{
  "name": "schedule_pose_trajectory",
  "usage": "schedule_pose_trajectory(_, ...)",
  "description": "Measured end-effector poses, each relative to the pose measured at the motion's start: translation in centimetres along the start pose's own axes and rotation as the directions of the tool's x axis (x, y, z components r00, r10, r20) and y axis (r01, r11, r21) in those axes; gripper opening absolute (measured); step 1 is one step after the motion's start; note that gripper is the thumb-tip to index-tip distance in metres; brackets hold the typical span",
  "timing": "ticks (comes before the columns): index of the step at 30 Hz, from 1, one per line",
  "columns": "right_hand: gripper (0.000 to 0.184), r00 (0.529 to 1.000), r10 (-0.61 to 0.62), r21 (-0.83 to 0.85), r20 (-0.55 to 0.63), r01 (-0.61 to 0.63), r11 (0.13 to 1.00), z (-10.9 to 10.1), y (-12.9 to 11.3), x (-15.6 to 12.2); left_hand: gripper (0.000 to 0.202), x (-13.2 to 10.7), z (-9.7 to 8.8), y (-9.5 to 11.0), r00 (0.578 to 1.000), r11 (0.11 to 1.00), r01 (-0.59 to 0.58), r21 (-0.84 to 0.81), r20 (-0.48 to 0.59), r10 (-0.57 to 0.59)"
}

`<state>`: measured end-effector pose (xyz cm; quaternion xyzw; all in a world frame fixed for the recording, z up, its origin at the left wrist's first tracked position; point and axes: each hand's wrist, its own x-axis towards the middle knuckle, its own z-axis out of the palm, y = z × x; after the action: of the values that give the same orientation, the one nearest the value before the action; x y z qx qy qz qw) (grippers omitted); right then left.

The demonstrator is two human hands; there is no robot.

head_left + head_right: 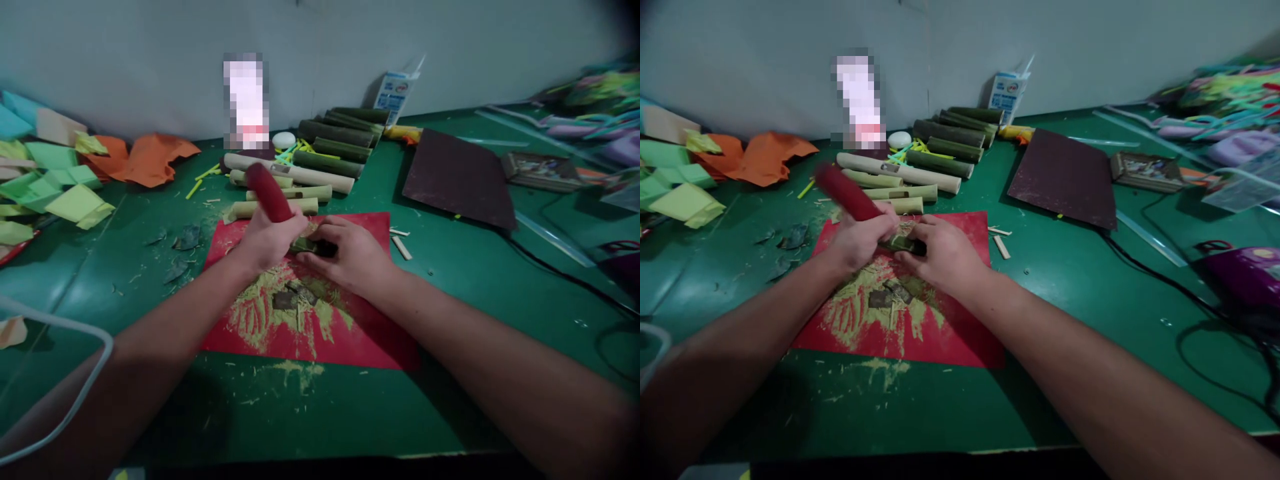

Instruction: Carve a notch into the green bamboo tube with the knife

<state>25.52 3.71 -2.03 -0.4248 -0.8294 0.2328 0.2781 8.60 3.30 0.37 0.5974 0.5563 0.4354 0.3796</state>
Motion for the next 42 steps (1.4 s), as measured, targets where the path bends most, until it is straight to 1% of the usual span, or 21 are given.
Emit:
schedule_pose_trajectory(2,0.014,1.0,-0.008,0.013,-0.002,0.008,1.0,0.02,0.12,0.02,0.025,0.01,0.17,-0.12,0.999,0.999,0.027,-0.026,-0.024,-0.028)
schedule_pose_trajectory(3,0.015,1.0,-0.007,0.008,-0.004,0.007,1.0,0.01,0.13,0.04,0.024,0.06,0.28,-0.18,0.996,0.998,0.021,-0.052,-0.084,-0.025)
schedule_pose_trajectory(6,0.017,1.0,0.021,-0.038,-0.003,-0.021,0.999,-0.04,-0.05,0.12,0.022,0.33,0.58,-0.27,0.989,0.997,-0.029,-0.069,-0.148,0.019)
schedule_pose_trajectory(9,0.018,0.999,0.04,-0.077,0.006,-0.04,0.996,-0.11,-0.32,0.18,0.022,0.55,0.68,-0.18,0.991,1.0,-0.023,-0.018,-0.136,0.02)
schedule_pose_trajectory(13,0.018,0.999,0.033,-0.096,0.024,-0.03,0.995,-0.22,-0.47,0.21,0.022,0.59,0.64,0.01,0.992,1.0,-0.01,0.029,-0.123,0.014)
schedule_pose_trajectory(17,0.018,0.999,0.043,-0.108,0.024,-0.04,0.993,-0.3,-0.51,0.14,0.021,0.6,0.73,-0.05,0.99,0.999,-0.034,0.029,-0.139,0.037)
schedule_pose_trajectory(23,0.018,1.0,0.028,-0.111,0.013,-0.026,0.993,-0.2,-0.52,0.09,0.022,0.71,0.67,-0.62,0.993,0.998,-0.022,0.058,-0.117,0.029)
schedule_pose_trajectory(26,0.015,1.0,0.01,-0.097,0.015,-0.009,0.995,-0.19,-0.4,0.07,0.021,0.73,0.56,-0.71,0.996,0.996,-0.047,0.069,-0.069,0.052)
schedule_pose_trajectory(29,0.013,0.999,-0.033,-0.07,0.005,0.034,0.997,-0.12,-0.15,0.08,0.02,0.74,0.52,-0.6,0.998,0.996,-0.054,0.076,-0.006,0.055)
schedule_pose_trajectory(31,0.014,0.998,-0.067,-0.047,0.007,0.067,0.997,-0.04,0.05,0.11,0.02,0.74,0.52,-0.47,0.999,0.995,-0.053,0.082,0.016,0.052)
schedule_pose_trajectory(33,0.014,0.996,-0.092,-0.027,0.014,0.093,0.995,0.03,0.17,0.13,0.02,0.7,0.47,-0.34,0.996,0.991,-0.083,0.104,0.033,0.08)
schedule_pose_trajectory(35,0.014,0.995,-0.099,-0.031,0.018,0.099,0.995,0.05,0.19,0.12,0.02,0.56,0.34,-0.23,0.992,0.983,-0.124,0.133,0.055,0.118)
schedule_pose_trajectory(37,0.014,0.995,-0.097,-0.048,0.013,0.098,0.994,-0.01,0.12,0.07,0.021,0.3,0.16,-0.18,0.992,0.987,-0.116,0.11,0.071,0.109)
schedule_pose_trajectory(39,0.015,0.995,-0.096,-0.053,0.019,0.097,0.994,-0.1,0.0,0.02,0.022,0.01,0.05,-0.19,0.997,0.998,-0.047,0.033,0.057,0.045)
schedule_pose_trajectory(40,0.015,0.995,-0.093,-0.055,0.023,0.094,0.994,-0.14,-0.04,0.01,0.02,-0.09,0.06,-0.22,0.998,1.0,-0.02,0.022,0.058,0.019)
schedule_pose_trajectory(42,0.015,0.996,-0.08,-0.067,0.03,0.082,0.994,-0.18,-0.11,0.01,0.019,-0.1,0.19,-0.31,0.998,0.999,-0.033,-0.034,-0.047,0.031)
